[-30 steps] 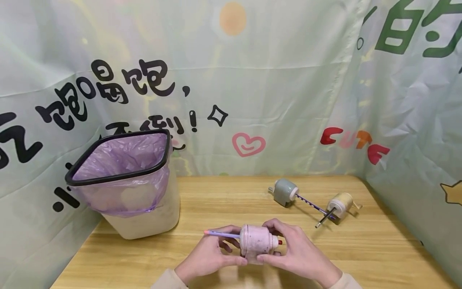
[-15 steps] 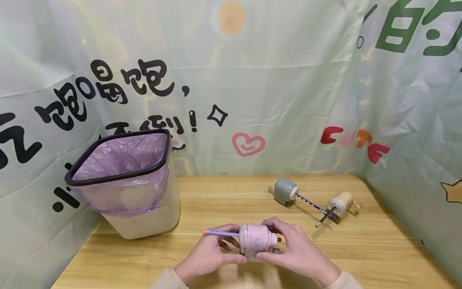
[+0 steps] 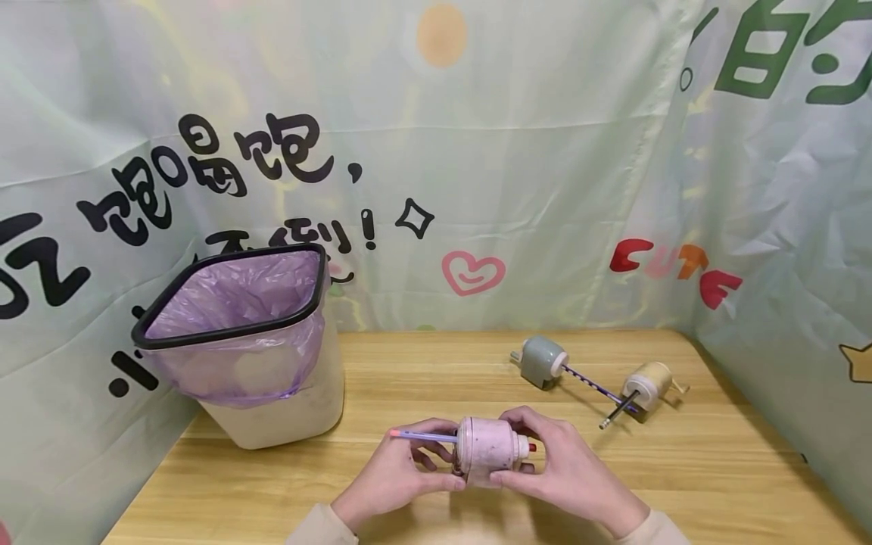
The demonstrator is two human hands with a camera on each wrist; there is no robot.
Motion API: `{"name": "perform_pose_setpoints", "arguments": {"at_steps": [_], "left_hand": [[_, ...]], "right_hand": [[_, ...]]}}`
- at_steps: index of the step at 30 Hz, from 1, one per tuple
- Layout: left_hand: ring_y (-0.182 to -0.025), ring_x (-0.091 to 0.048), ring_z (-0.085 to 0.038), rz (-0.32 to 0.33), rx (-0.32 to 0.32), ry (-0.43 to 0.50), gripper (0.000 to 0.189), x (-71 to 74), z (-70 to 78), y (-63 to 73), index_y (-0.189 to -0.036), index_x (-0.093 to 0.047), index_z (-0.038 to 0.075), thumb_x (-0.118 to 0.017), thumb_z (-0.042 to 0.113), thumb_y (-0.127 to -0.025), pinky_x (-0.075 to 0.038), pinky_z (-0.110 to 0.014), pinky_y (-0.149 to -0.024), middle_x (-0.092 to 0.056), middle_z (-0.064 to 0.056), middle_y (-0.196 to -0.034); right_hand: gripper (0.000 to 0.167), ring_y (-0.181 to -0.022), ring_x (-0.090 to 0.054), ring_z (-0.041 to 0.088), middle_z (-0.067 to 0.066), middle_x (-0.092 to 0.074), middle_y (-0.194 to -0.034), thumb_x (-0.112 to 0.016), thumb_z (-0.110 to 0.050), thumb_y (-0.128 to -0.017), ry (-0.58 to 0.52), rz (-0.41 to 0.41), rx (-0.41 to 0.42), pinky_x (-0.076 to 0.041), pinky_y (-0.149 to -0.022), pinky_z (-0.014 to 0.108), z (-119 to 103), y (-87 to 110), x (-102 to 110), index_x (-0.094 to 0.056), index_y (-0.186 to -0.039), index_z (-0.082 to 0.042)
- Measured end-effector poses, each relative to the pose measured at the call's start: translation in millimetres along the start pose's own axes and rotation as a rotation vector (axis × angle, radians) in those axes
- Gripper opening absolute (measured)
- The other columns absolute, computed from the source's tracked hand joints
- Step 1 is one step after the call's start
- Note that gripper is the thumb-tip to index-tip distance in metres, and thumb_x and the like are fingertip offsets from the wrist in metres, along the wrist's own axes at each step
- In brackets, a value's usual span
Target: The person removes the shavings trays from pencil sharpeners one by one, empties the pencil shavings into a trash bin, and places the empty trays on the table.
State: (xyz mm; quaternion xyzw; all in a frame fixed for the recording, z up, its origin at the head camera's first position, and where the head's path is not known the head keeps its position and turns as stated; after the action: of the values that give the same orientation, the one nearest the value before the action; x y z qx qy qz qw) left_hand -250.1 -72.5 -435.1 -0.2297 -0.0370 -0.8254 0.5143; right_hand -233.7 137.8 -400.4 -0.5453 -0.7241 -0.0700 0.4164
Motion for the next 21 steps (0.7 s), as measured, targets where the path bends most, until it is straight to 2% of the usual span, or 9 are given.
{"name": "perform_pose_setpoints", "arguments": {"at_steps": [6, 14, 21], "left_hand": [[-0.097, -0.075, -0.006, -0.004, -0.001, -0.007, 0.054, 0.6, -0.9, -0.6, -0.131, -0.073, 0.031, -0.096, 0.034, -0.082, -0.063, -0.026, -0.079, -0.079, 0.007, -0.12], [-0.112, -0.071, -0.007, 0.006, -0.017, 0.013, 0.055, 0.4, -2.1, -1.6, -0.131, -0.073, 0.031, -0.096, 0.031, -0.081, -0.063, -0.028, -0.092, -0.077, 0.008, -0.128], [-0.11, -0.073, -0.008, 0.006, -0.004, 0.049, 0.057, 0.6, -4.7, -1.7, -0.132, -0.073, 0.027, -0.097, 0.027, -0.081, -0.063, -0.029, -0.093, -0.076, 0.004, -0.129]], "right_hand": [[0.052, -0.104, -0.069, -0.001, -0.025, -0.071, -0.115, -0.091, -0.053, -0.082, 0.004, 0.0, -0.007, -0.062, -0.091, 0.03, -0.4, -0.4, 0.4, -0.065, -0.123, -0.033], [0.052, -0.105, -0.069, -0.001, -0.026, -0.071, -0.115, -0.091, -0.053, -0.082, 0.005, 0.007, -0.014, -0.061, -0.091, 0.03, 1.3, -0.2, 0.8, -0.065, -0.122, -0.034], [0.051, -0.109, -0.07, 0.002, -0.023, -0.073, -0.116, -0.091, -0.053, -0.082, -0.016, 0.008, -0.006, -0.062, -0.096, 0.034, 0.1, -0.8, 0.1, -0.066, -0.122, -0.032]]}}
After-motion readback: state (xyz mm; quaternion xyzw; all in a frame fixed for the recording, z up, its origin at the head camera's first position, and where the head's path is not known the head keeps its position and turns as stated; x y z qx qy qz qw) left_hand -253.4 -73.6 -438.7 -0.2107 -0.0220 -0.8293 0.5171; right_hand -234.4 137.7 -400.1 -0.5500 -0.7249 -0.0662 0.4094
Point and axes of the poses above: each hand's wrist, its own y-axis away from the middle knuckle, its own x-axis out of the back of the hand, z = x × y, the point moved 8 cm from there along -y, towards the middle knuckle
